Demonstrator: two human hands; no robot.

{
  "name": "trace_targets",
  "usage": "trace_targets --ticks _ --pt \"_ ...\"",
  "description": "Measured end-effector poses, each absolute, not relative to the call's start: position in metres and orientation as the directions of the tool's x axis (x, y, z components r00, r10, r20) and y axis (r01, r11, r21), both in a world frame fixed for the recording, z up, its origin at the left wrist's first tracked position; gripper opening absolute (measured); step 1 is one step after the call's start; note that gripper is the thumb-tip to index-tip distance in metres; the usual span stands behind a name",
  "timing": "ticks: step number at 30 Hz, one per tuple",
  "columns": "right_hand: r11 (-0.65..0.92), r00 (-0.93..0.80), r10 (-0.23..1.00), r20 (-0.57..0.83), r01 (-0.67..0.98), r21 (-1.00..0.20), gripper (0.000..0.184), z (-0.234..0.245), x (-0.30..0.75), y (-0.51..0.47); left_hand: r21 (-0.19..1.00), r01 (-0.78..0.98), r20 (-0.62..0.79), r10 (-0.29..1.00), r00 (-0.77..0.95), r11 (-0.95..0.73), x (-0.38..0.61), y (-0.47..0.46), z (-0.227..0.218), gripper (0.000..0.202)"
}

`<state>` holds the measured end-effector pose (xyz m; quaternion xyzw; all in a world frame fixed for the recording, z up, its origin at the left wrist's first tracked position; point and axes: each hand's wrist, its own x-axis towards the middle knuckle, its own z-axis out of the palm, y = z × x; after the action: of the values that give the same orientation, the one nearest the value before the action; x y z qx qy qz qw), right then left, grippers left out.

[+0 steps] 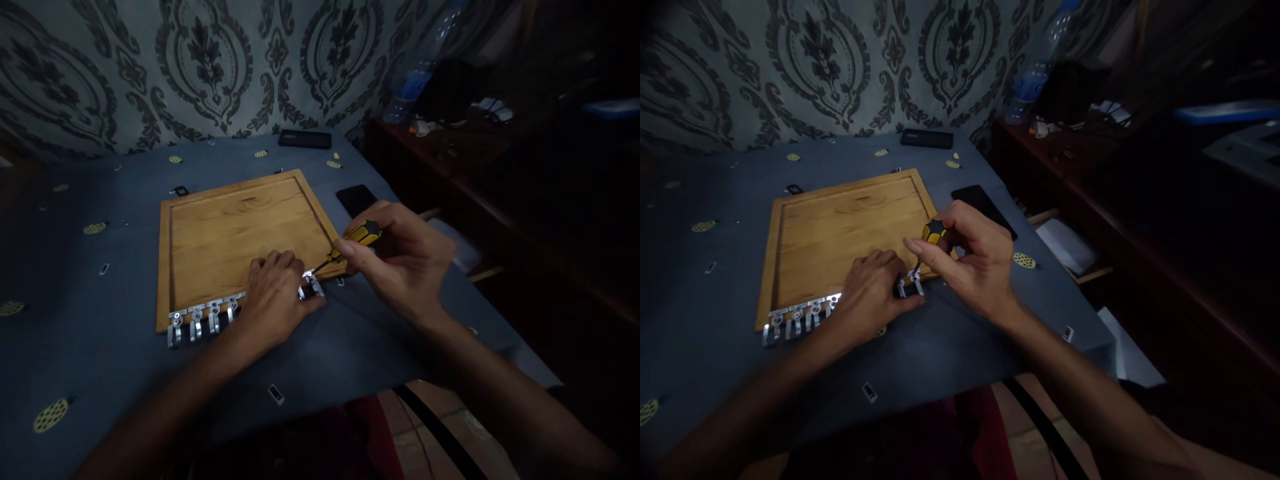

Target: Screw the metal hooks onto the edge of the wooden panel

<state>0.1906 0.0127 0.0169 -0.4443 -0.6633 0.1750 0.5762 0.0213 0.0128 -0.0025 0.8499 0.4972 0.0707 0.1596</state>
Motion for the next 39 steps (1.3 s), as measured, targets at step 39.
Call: trace_targets --ticks 39 --pt "0.472 -0.237 0.879 0.413 0.312 -0.825 0.022 0.031 0.203 0.019 0.338 0.812 -0.007 0.862 0.507 -0.475 0.021 0.012 -0.005 0.035"
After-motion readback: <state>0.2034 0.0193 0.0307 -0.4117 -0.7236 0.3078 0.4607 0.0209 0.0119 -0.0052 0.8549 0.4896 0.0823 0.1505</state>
